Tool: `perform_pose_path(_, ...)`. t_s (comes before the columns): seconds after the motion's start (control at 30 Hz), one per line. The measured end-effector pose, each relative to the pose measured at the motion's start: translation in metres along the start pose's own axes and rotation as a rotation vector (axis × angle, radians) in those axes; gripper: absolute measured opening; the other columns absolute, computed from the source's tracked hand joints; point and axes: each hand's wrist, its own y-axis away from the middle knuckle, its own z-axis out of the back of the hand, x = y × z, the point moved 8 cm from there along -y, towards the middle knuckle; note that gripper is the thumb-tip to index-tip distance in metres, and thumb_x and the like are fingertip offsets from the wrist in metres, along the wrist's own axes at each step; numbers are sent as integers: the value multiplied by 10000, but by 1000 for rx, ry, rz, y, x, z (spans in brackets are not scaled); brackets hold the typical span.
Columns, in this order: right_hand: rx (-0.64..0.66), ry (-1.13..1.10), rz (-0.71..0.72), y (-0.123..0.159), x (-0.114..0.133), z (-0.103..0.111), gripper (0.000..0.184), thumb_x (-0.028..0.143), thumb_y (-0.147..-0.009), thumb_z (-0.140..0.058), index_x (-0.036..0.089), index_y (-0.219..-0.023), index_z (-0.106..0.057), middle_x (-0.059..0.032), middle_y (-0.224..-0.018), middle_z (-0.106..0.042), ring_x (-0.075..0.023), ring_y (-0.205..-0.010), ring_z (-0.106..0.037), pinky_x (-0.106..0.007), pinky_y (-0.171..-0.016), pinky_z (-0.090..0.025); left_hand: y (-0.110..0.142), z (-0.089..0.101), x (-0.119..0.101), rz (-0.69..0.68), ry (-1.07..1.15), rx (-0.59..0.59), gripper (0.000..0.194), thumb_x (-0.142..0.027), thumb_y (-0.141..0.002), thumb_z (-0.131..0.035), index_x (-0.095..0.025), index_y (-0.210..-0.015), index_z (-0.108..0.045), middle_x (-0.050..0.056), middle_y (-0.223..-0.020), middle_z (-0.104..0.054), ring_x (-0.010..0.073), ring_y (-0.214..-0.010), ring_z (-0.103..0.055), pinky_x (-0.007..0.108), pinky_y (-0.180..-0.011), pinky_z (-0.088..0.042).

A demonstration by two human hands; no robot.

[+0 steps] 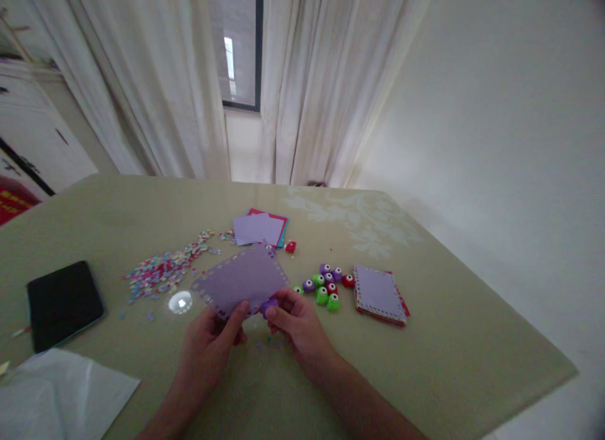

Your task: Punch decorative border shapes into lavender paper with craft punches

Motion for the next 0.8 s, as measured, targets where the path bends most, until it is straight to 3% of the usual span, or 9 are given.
perform_pose_path(0.17, 1, -4, -3, -1, -2, 0, 539, 485, -586, -1056, 181, -945, -794, -10, -857, -770, -117, -687, -598, -230, -617, -423, -1, 0, -2, 10, -1, 1, 463, -645, -835, -763, -221, -669, -679, -16, -497, -673, 187, -463, -641, 262, -492, -493)
perform_pose_path(0.37, -57, -44, 7, 1, 0, 2, 557, 484, -572, -1060, 198, -925, -737, 35, -772, -697, -112, -639, -579, -242, -628, -453, 0, -7, -7, 40, -70, 93, 491, -661, -802, -729, -219, -590, -702, 17, -495, -690, 214, -474, -660, 285, -487, -493)
perform_pose_path(0.53, -103, -67, 16, 1, 2, 6, 583, 478, -569, -1059, 198, -931, -698, 64, -743, -639, -64, -538, -426, -218, -504, -311, 3, -11, -5, 25, -167, 151, 466, -646, -825, -698, -211, -677, -779, 41, -566, -747, 256, -536, -702, 321, -529, -512)
perform_pose_path(0.63, -101, -31, -5, 2, 0, 6, 619, 504, -574, -1051, 186, -1000, -734, 54, -750, -640, -68, -545, -425, -226, -513, -313, 5, -11, 0, 60, -217, 159, 518, -700, -823, -674, -214, -688, -791, 54, -610, -773, 282, -579, -725, 352, -571, -538)
perform_pose_path(0.8, -68, 32, -22, 2, 1, 5, 540, 611, -644, -987, 183, -861, -739, 55, -652, -564, -95, -556, -460, -247, -540, -336, 7, -9, 0, 87, -232, 142, 499, -684, -834, -671, -233, -634, -744, 34, -576, -744, 272, -578, -715, 350, -587, -532)
